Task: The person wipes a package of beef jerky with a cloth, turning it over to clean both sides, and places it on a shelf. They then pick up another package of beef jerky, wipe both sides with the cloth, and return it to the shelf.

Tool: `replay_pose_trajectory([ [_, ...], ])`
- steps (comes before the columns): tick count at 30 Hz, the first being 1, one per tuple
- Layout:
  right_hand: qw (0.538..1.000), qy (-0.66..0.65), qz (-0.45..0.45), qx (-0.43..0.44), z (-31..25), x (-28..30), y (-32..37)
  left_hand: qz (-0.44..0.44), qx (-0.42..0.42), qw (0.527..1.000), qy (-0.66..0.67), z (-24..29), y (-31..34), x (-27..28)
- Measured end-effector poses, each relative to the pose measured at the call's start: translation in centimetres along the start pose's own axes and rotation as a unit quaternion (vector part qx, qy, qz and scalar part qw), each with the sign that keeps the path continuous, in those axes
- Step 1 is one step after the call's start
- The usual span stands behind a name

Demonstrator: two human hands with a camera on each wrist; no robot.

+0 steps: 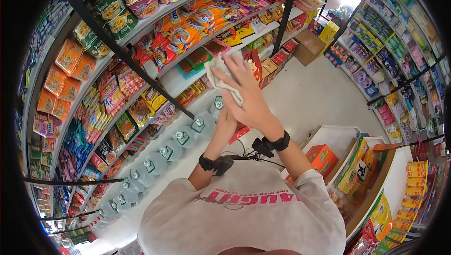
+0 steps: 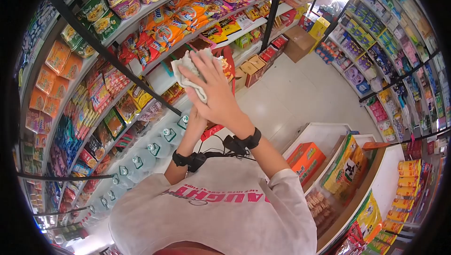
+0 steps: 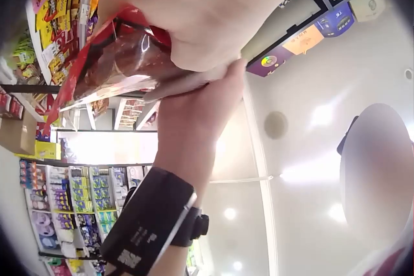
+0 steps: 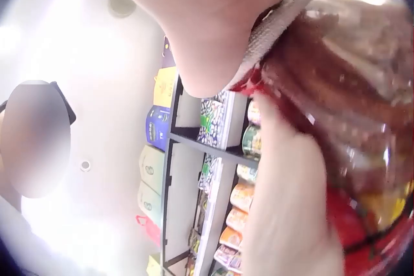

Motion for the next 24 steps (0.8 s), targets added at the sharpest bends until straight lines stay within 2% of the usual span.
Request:
replay_pose_trajectory([
  [2,0.999,0.045,0.009,0.007,1.6,0.3,-0.2,-0.019,-0.005,0.999,-0.032,-1.0,-0.5,0.6],
  [5,0.992,0.008,0.085,-0.095,7.3,0.2,0.6,-0.024,-0.017,0.999,-0.016,-1.2,-0.6,0.8],
  [8,0.972,-0.126,0.102,-0.172,7.9,0.5,1.8,-0.014,0.008,0.996,0.093,-1.1,-0.7,0.5],
  [9,0.987,-0.079,0.074,-0.119,7.4,-0.1,2.4,-0.009,0.022,0.99,0.139,-0.9,-0.8,0.4],
  [10,0.994,-0.041,0.046,-0.094,6.2,-0.5,3.0,0.027,0.073,0.975,0.209,-0.7,-1.0,0.5],
  [12,0.999,0.032,-0.01,-0.04,2.6,-1.7,4.3,0.099,0.172,0.918,0.343,-0.3,-1.1,0.7],
  [13,0.998,0.031,-0.045,-0.028,1.0,-2.3,5.3,0.077,0.183,0.915,0.352,-0.4,-1.1,1.3],
  [15,0.993,0.03,-0.116,-0.002,-1.4,-3.4,6.8,0.019,0.15,0.893,0.425,-1.1,-2.0,2.8],
  [16,0.993,0.03,-0.119,0.0,-1.5,-3.5,6.7,-0.012,0.135,0.879,0.458,-1.7,-2.5,3.2],
  [17,0.992,0.03,-0.12,-0.001,-1.5,-3.4,6.7,0.037,0.125,0.879,0.46,-2.9,-2.9,3.3],
  [18,0.992,0.033,-0.121,-0.002,-1.3,-3.2,6.6,0.047,0.126,0.89,0.436,-2.6,-2.8,3.0],
  [21,0.995,0.071,-0.069,-0.02,0.3,-1.8,4.9,0.062,0.153,0.918,0.362,0.6,-2.0,1.8],
  [24,0.987,0.002,0.086,-0.134,4.1,-0.1,4.2,0.043,0.138,0.924,0.355,1.2,-1.7,1.0],
])
Point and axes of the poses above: each hand's wrist, its own y-axis away from the middle knuckle, its own x-axis out of the back of the hand, z = x × y, the point moved 5 cm from there along -y, towards the middle knuckle
